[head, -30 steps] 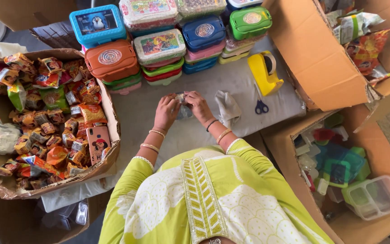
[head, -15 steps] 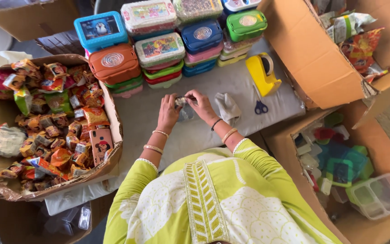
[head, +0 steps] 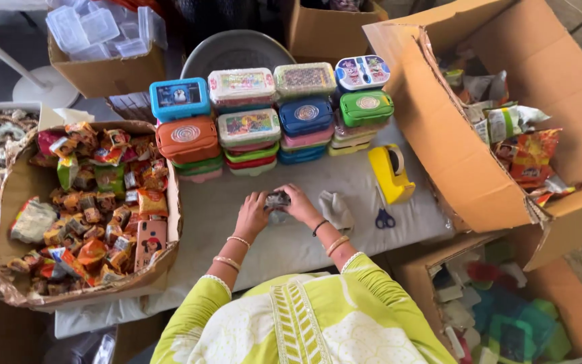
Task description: The person organizes snack containers on a table, wipes them with a cloth, and places snack packets into the containers by hand.
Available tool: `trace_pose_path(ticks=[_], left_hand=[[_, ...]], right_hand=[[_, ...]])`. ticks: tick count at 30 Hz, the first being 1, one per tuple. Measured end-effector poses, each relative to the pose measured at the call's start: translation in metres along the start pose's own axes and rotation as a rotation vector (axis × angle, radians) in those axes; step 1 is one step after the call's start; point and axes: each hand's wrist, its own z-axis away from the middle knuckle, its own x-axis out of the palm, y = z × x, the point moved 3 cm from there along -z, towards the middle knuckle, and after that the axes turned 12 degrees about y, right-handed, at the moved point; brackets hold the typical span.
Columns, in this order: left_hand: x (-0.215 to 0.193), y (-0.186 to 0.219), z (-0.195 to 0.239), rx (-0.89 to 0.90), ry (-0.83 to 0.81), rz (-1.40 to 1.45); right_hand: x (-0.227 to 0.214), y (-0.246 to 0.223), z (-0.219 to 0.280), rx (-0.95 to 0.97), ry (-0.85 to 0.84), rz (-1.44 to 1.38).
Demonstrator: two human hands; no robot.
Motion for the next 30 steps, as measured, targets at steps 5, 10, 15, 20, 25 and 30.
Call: trace_pose_path(ticks=[5,10,15,20,25,30], left_hand=[[0.009,-0.001,0.013,-0.023,-0.029,0.008],[0.004,0.005,0.021,-0.012,-0.009,0.018],[0.004,0.010,0.028,0.014,0.018,0.018],[0.003,0.012,0.026,0.029,0.051,0.018],[0.003,0.011,0.024,0.036,0.063,0.033],[0.008,0.002,0.026,0.051,0.060,0.041]], right_hand=[[0.001,0.004,0.007,0.125,-0.023,-0.089],[-0.003,-0.008,0.010,0.060,-0.034,-0.049],[-0.005,-0.024,0.016,-0.073,-0.069,0.096],[-0.009,-0.030,0.009,-0.121,-0.105,0.174],[-0.010,-0.031,-0.001,-0.148,-0.170,0.176],[-0.008,-0.027,-0.004,-0.190,-0.189,0.211]])
